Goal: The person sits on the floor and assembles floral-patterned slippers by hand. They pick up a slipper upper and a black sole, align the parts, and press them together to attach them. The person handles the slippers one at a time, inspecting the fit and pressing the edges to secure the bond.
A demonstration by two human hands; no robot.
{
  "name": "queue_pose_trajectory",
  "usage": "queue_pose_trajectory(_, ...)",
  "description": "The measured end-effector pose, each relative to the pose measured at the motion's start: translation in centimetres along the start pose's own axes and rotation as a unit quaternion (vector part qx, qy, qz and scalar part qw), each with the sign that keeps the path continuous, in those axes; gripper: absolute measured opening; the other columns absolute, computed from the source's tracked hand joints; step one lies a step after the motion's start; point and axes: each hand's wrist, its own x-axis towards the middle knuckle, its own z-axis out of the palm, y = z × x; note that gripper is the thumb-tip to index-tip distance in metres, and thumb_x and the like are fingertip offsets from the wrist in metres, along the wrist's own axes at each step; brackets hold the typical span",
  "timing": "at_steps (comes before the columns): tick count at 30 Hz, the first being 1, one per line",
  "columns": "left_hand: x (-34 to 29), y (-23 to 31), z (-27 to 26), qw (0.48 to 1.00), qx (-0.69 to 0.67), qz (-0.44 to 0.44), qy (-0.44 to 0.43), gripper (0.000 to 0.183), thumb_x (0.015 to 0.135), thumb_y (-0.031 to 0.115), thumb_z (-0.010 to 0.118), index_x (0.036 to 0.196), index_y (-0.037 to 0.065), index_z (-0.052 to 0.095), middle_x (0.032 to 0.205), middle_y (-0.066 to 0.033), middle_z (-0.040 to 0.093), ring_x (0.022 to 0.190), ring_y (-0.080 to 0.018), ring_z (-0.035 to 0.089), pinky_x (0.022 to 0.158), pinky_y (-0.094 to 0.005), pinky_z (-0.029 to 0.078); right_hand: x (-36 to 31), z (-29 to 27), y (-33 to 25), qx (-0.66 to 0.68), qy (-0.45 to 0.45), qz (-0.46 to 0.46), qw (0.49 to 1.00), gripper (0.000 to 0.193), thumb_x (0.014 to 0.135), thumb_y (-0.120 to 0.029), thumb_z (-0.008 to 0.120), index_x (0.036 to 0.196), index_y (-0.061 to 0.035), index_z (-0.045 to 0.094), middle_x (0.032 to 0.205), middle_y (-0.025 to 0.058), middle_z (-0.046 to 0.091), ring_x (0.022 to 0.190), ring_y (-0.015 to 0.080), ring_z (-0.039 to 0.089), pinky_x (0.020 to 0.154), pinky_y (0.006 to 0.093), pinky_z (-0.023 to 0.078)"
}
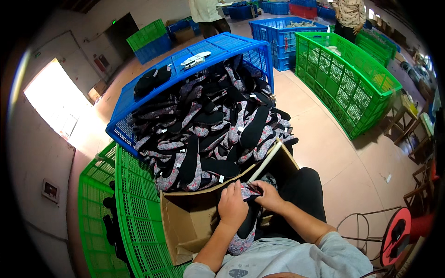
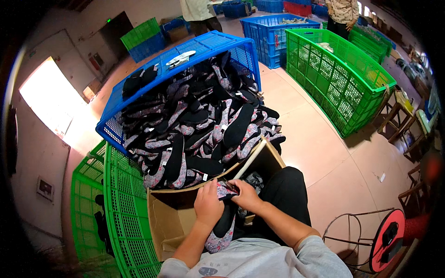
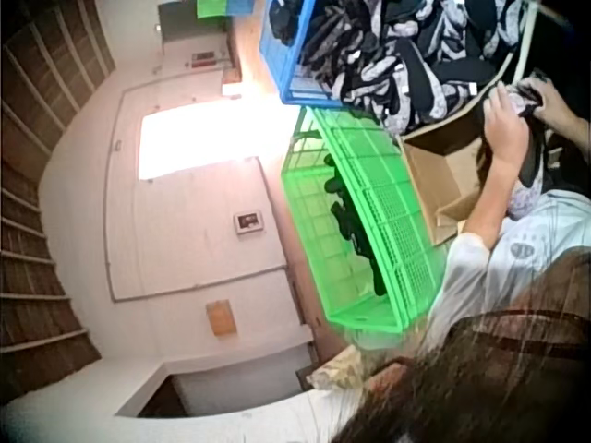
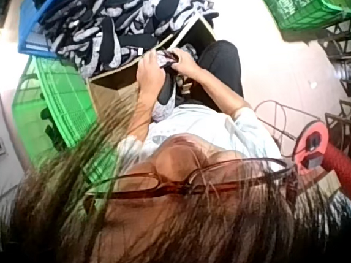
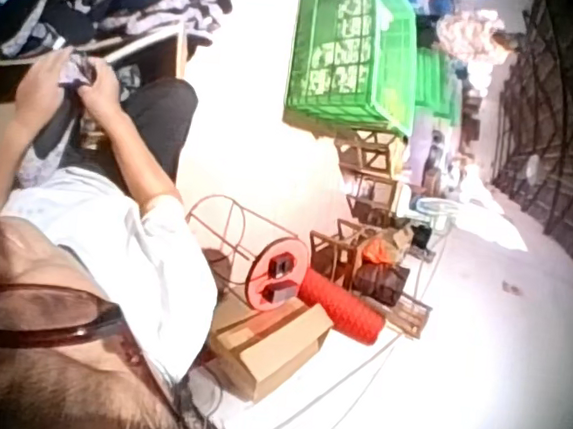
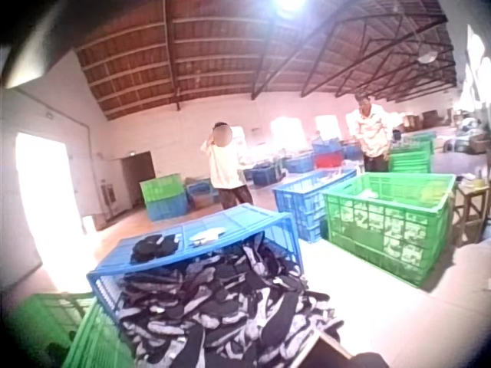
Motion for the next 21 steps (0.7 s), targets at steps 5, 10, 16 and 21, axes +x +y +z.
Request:
queue_pose_trajectory(5,1.3,-0.6,1.2,0.997,-0.022,0.067,0.010,0.057,0.066,-0.001,0.063,0.122,-0.004,0.055,0.114,-0.0180,0.059,0.101,-0.0367,0.057,0.090,-0.0418,0.047,1.4,-2.6,-2.6,-0.024,-0.021,-0.040,0.999,0.038,0.073,-0.002,0.066,0.111,-0.0025,0.062,0.100,0.0142,0.065,0.095,0.0279,0.064,0.085,0.0348,0.049)
queue_pose_trajectory(10,0.6,-1.2,1.1,0.991,-0.010,0.135,-0.001,0.051,0.064,0.000,0.063,0.114,-0.003,0.059,0.097,-0.0151,0.059,0.089,-0.0345,0.058,0.080,-0.0415,0.049,0.3,-4.2,-3.6,-0.076,-0.082,-0.057,0.992,0.037,0.069,-0.002,0.070,0.106,-0.0030,0.062,0.095,0.0156,0.064,0.089,0.0313,0.063,0.081,0.0367,0.049)
queue_pose_trajectory(16,-0.6,-1.0,-2.6,0.983,-0.089,0.148,-0.052,0.040,0.062,0.001,0.064,0.102,0.002,0.062,0.089,-0.0141,0.058,0.083,-0.0353,0.058,0.073,-0.0427,0.049,-1.2,-4.5,-5.0,-0.047,-0.144,-0.101,0.983,0.034,0.068,-0.002,0.069,0.102,-0.0036,0.062,0.090,0.0140,0.063,0.084,0.0311,0.063,0.075,0.0359,0.049)
queue_pose_trajectory(21,-1.6,-1.8,-4.5,0.942,-0.279,0.000,-0.186,0.021,0.072,-0.001,0.067,0.093,0.001,0.064,0.085,-0.0117,0.065,0.080,-0.0245,0.065,0.071,-0.0340,0.050,-1.3,-5.1,-7.2,0.012,-0.245,-0.079,0.966,0.027,0.072,-0.002,0.066,0.098,-0.0028,0.062,0.081,0.0095,0.060,0.074,0.0198,0.059,0.067,0.0310,0.046)
